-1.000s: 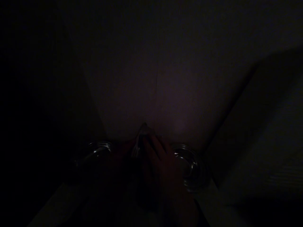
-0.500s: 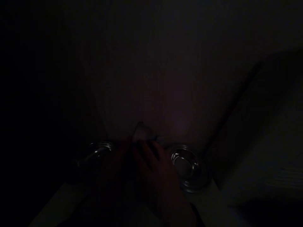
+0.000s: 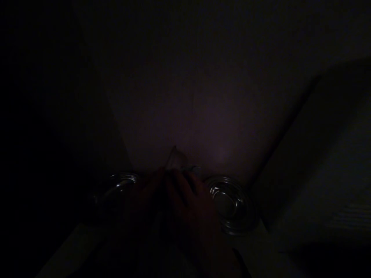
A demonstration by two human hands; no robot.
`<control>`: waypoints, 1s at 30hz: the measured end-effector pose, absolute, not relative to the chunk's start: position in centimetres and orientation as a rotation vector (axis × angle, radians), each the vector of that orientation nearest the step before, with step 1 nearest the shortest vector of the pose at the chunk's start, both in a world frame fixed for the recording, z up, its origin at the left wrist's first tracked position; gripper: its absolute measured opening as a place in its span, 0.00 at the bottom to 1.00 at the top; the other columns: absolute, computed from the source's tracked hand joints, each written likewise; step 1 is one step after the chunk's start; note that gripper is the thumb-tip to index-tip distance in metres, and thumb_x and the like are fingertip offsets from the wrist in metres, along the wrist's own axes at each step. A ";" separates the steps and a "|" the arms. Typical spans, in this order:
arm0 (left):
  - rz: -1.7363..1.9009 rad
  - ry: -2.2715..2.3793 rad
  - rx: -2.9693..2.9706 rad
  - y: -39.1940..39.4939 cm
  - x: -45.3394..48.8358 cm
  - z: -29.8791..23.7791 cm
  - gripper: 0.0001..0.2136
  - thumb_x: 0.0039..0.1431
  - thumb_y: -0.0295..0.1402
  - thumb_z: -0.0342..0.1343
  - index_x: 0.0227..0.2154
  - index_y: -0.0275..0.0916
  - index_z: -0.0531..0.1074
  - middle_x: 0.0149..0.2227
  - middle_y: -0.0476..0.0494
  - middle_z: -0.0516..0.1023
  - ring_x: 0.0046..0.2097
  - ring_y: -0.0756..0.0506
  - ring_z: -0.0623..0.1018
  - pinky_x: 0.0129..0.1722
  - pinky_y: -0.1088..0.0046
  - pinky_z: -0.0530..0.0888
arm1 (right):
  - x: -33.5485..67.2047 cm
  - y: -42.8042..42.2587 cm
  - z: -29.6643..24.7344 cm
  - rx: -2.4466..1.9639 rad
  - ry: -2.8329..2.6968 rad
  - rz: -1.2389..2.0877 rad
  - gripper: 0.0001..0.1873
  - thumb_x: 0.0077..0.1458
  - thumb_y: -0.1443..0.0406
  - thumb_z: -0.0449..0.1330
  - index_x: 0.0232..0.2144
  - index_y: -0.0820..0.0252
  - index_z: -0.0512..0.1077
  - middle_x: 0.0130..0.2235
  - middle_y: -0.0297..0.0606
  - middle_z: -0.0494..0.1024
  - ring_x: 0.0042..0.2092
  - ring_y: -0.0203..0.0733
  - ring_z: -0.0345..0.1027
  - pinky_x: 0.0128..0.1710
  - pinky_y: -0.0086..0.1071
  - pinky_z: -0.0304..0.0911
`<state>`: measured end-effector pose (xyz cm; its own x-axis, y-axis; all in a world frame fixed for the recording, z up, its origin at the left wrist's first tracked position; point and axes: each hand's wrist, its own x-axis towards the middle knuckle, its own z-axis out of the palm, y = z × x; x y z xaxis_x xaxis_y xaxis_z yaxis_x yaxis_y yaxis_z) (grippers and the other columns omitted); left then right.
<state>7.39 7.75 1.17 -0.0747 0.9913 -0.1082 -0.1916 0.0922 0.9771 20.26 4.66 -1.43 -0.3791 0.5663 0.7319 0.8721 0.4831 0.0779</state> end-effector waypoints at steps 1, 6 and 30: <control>1.266 1.164 0.949 7.7 7.4 1.2 0.18 0.46 0.48 0.62 0.31 0.37 0.80 0.32 0.40 0.82 0.37 0.42 0.81 0.33 0.72 0.75 | 20.3 4.7 -1.3 -1.192 -2.072 -0.605 0.25 0.56 0.69 0.51 0.57 0.64 0.64 0.58 0.48 0.68 0.56 0.55 0.58 0.48 0.50 0.68; 1.151 1.010 1.004 7.2 7.7 1.7 0.15 0.48 0.43 0.62 0.32 0.36 0.81 0.33 0.42 0.83 0.38 0.42 0.81 0.36 0.72 0.75 | 21.5 5.5 -0.4 -1.308 -1.951 -0.493 0.25 0.60 0.67 0.48 0.60 0.60 0.61 0.56 0.47 0.69 0.54 0.53 0.63 0.48 0.50 0.68; 1.210 1.126 1.006 7.3 7.5 2.2 0.11 0.48 0.38 0.61 0.32 0.37 0.80 0.33 0.43 0.83 0.39 0.43 0.80 0.37 0.72 0.75 | 20.9 5.2 -1.5 -1.251 -2.003 -0.489 0.26 0.59 0.67 0.49 0.59 0.59 0.62 0.58 0.47 0.68 0.56 0.54 0.61 0.48 0.51 0.67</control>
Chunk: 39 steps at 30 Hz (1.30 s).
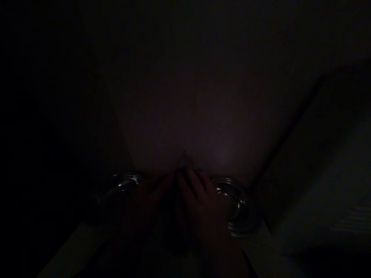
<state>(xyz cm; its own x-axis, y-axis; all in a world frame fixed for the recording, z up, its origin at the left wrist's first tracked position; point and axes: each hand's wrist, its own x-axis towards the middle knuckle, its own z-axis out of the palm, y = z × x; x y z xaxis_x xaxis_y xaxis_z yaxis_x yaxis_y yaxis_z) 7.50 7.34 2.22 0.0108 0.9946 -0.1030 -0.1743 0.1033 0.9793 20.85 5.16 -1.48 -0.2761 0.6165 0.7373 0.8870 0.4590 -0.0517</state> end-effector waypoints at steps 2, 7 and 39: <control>1.223 1.191 0.991 7.3 7.5 2.4 0.10 0.48 0.37 0.61 0.31 0.38 0.80 0.33 0.43 0.83 0.38 0.43 0.80 0.37 0.72 0.75 | 20.7 5.0 -1.5 -1.239 -2.012 -0.497 0.25 0.58 0.67 0.50 0.59 0.59 0.63 0.58 0.47 0.68 0.56 0.54 0.60 0.48 0.51 0.67; 1.217 1.162 1.060 6.9 7.8 2.6 0.09 0.49 0.37 0.60 0.30 0.39 0.81 0.31 0.45 0.83 0.36 0.43 0.81 0.33 0.73 0.75 | 21.5 5.5 -0.4 -1.293 -1.957 -0.437 0.23 0.61 0.66 0.48 0.57 0.60 0.64 0.55 0.46 0.71 0.53 0.52 0.65 0.48 0.49 0.68; 1.283 1.249 1.025 7.5 7.3 2.4 0.14 0.47 0.42 0.62 0.29 0.36 0.80 0.29 0.43 0.82 0.34 0.44 0.81 0.30 0.75 0.75 | 20.3 4.7 -1.0 -1.228 -2.055 -0.583 0.23 0.58 0.68 0.50 0.56 0.65 0.66 0.58 0.47 0.67 0.55 0.56 0.59 0.46 0.49 0.69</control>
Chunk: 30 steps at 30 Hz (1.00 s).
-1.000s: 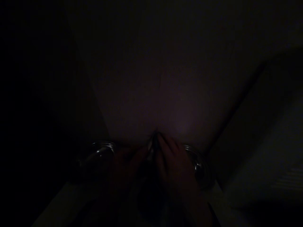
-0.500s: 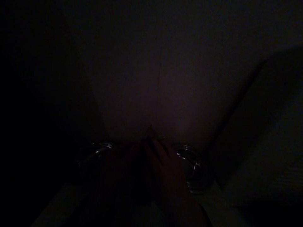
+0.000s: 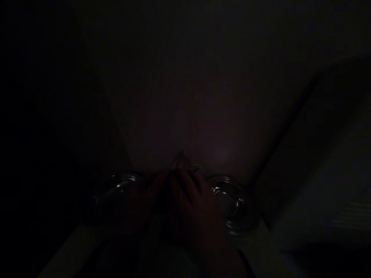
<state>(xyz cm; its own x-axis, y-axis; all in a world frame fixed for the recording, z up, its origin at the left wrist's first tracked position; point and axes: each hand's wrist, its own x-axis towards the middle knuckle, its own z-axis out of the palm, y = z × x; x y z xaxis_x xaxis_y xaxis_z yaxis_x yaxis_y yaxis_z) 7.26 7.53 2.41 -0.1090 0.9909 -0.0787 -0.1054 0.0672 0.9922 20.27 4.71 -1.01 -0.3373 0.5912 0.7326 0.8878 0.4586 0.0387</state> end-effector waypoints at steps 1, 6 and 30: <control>1.263 1.256 1.046 7.4 7.3 2.6 0.14 0.47 0.42 0.62 0.29 0.36 0.80 0.29 0.43 0.82 0.33 0.44 0.81 0.29 0.76 0.75 | 20.6 4.9 -0.9 -1.245 -2.044 -0.566 0.23 0.59 0.68 0.50 0.56 0.65 0.65 0.58 0.47 0.68 0.55 0.56 0.60 0.47 0.49 0.69; 1.194 1.264 1.082 7.2 7.6 2.6 0.12 0.46 0.42 0.62 0.26 0.36 0.79 0.26 0.46 0.81 0.30 0.46 0.80 0.24 0.78 0.72 | 21.8 5.8 -0.7 -1.343 -1.967 -0.436 0.23 0.62 0.66 0.47 0.58 0.63 0.62 0.56 0.47 0.70 0.52 0.51 0.66 0.47 0.48 0.70; 1.282 1.274 1.026 8.0 7.0 2.1 0.13 0.46 0.43 0.61 0.26 0.36 0.78 0.27 0.43 0.81 0.31 0.45 0.80 0.28 0.76 0.73 | 20.1 4.4 -0.9 -1.199 -2.078 -0.624 0.24 0.56 0.68 0.52 0.55 0.65 0.67 0.56 0.49 0.69 0.54 0.57 0.59 0.45 0.50 0.69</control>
<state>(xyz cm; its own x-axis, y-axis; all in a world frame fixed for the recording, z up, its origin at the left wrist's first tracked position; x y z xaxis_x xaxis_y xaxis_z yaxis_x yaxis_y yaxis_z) 6.98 7.98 2.11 -0.1234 0.9888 -0.0835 -0.0896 0.0727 0.9933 20.11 4.40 -0.90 -0.3703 0.5700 0.7335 0.8798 0.4685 0.0801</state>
